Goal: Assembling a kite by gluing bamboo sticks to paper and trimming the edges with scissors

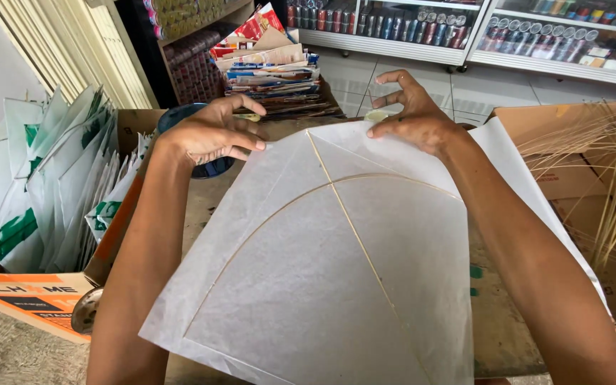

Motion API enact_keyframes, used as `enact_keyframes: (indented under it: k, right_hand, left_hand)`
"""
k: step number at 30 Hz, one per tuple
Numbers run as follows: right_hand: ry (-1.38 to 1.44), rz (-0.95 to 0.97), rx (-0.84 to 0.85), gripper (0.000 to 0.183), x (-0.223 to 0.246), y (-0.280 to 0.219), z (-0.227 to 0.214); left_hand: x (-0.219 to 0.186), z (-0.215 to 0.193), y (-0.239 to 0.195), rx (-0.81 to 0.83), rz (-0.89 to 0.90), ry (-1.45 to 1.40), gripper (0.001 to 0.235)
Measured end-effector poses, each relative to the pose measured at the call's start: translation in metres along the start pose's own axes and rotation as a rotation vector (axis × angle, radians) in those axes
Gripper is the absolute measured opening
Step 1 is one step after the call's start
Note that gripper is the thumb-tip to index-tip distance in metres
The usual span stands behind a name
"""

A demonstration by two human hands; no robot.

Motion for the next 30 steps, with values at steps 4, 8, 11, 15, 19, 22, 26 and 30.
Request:
enact_keyframes:
  k: [4, 8, 11, 15, 19, 22, 26, 30]
  right_hand:
    - [0.058, -0.165, 0.045, 0.091, -0.032, 0.02, 0.001]
    - [-0.008, -0.146, 0.069, 0.088, -0.032, 0.014, 0.009]
    - [-0.029, -0.147, 0.086, 0.088, -0.048, 0.019, 0.012]
    - [-0.139, -0.16, 0.063, 0.085, -0.063, 0.02, 0.015]
    - [-0.167, -0.178, 0.02, 0.077, -0.058, 0.016, 0.018]
    - [-0.217, -0.151, 0.027, 0.074, -0.067, 0.021, 0.021]
    - [-0.16, -0.114, 0.06, 0.078, -0.095, 0.025, 0.024]
    - [-0.306, -0.108, 0.046, 0.077, -0.13, 0.029, 0.026]
  left_hand:
    - [0.031, -0.013, 0.032, -0.033, 0.053, 0.114, 0.062]
    - [0.044, -0.015, 0.048, -0.043, 0.003, 0.197, 0.058]
    - [0.047, -0.013, 0.055, -0.048, -0.041, 0.265, 0.058]
    - [0.042, -0.011, 0.058, -0.09, -0.121, 0.45, 0.052]
    - [0.048, -0.026, 0.086, -0.113, -0.067, 0.457, 0.048]
    - [0.058, -0.031, 0.104, -0.161, -0.044, 0.597, 0.042]
    - [0.099, -0.032, 0.138, -0.218, -0.046, 0.77, 0.034]
    - [0.126, -0.023, 0.146, -0.274, -0.084, 0.691, 0.034]
Point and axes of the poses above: each hand's wrist, its own y-axis towards the middle knuckle, its own z-axis out of the palm, x = y × z, the point moved 8 cm from there along y, towards the middle knuckle, and after that the axes turned 5 degrees about -z, right-handed, at the moved point
